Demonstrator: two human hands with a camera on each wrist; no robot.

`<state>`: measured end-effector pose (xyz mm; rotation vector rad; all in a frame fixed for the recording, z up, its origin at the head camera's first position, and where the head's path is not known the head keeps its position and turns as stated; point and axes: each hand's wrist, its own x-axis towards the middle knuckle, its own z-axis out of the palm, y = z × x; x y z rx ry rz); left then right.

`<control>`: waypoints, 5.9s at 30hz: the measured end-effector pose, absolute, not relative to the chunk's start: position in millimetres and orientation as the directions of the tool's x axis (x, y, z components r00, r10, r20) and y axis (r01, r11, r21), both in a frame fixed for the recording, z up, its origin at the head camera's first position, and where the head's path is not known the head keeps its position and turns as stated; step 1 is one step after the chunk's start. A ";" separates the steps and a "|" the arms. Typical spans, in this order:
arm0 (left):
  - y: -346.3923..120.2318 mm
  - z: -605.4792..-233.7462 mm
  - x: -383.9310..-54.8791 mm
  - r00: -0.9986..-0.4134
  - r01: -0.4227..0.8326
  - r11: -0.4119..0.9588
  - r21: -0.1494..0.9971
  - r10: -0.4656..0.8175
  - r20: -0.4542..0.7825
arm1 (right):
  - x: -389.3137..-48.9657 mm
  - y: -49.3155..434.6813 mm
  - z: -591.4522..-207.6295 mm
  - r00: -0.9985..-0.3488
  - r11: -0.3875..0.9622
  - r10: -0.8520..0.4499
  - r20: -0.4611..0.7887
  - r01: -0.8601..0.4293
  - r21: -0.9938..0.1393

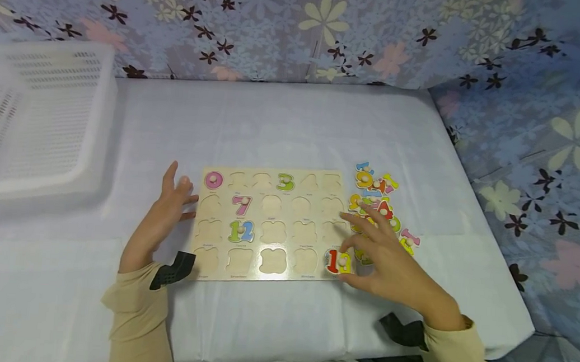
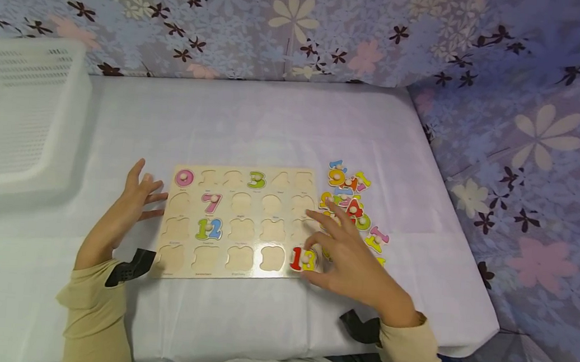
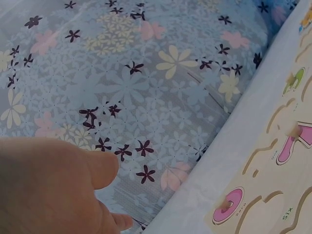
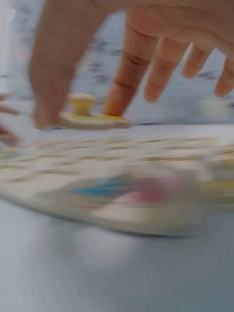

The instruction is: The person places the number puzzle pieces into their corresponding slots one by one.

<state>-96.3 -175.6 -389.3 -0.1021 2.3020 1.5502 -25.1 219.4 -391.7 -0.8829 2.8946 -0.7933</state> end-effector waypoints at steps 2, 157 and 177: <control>-176.4 -390.0 -97.8 -0.930 -0.263 0.398 0.879 0.137 -0.340 | -32.2 190.9 -396.7 -0.808 0.686 -0.572 0.145 -0.567 -0.456; -172.4 -385.9 -93.5 -0.919 -0.270 0.448 0.852 0.146 -0.367 | -62.6 311.7 -402.8 -0.989 0.878 -0.148 0.030 -0.145 -0.457; -176.5 -385.6 -89.9 -0.928 -0.251 0.451 0.856 0.140 -0.346 | -63.4 289.3 -409.4 -0.962 0.917 -0.175 0.210 -0.237 -0.321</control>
